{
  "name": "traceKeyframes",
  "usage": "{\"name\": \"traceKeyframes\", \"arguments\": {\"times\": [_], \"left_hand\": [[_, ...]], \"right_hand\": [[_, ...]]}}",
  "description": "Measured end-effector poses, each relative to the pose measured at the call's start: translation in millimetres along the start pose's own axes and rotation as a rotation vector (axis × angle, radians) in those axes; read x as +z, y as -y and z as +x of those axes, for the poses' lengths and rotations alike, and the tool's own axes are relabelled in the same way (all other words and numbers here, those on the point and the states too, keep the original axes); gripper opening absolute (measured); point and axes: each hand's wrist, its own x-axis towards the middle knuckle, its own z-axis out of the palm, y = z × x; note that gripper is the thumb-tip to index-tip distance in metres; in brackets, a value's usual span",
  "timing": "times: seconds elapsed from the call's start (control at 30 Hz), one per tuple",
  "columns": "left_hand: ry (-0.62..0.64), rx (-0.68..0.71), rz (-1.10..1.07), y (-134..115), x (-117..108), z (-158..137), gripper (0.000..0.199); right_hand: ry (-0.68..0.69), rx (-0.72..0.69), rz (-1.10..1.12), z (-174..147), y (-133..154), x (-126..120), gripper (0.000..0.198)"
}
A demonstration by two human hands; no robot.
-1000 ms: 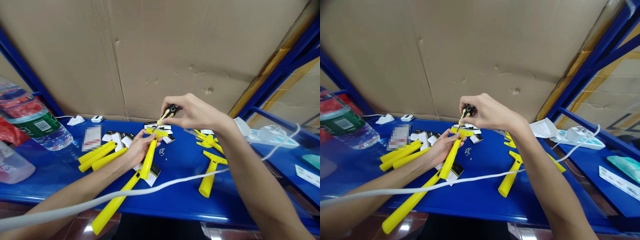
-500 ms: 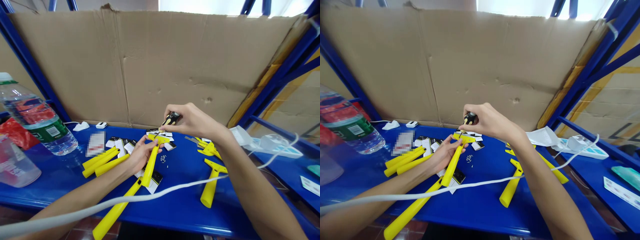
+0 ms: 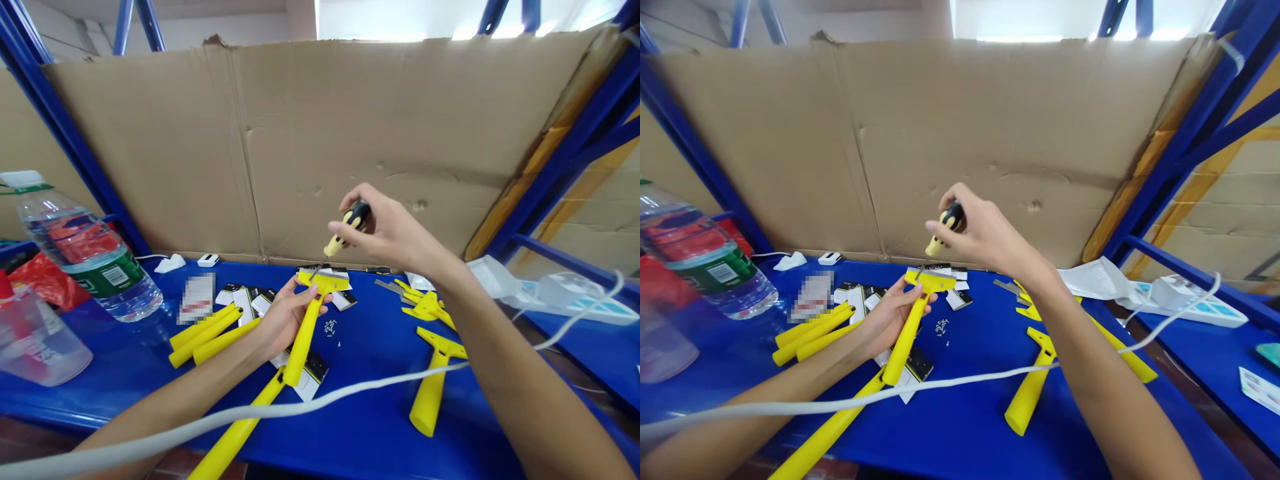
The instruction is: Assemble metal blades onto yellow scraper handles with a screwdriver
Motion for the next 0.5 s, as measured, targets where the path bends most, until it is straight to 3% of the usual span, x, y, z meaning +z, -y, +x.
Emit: {"name": "traceKeyframes", "arguments": {"times": [0.17,0.27,0.33,0.4,0.5], "left_hand": [[-0.021,0.091,-0.04,-16,0,2,0.02],[-0.047,0.155,-0.069,-28,-5,8,0.015],[-0.063,0.194,-0.07,-34,-9,12,0.012],[-0.073,0.223,-0.06,-37,-13,15,0.01],[-0.07,0.255,-0.024,-38,-15,17,0.01]], "right_hand": [[-0.229,0.07,0.491,15,-37,-6,0.034],[-0.294,0.16,0.455,22,-64,2,0.029],[-0.154,0.191,0.197,22,-78,17,0.016],[0.072,0.168,-0.071,21,-89,39,0.007],[0.354,0.27,-0.22,20,-103,76,0.02]]}}
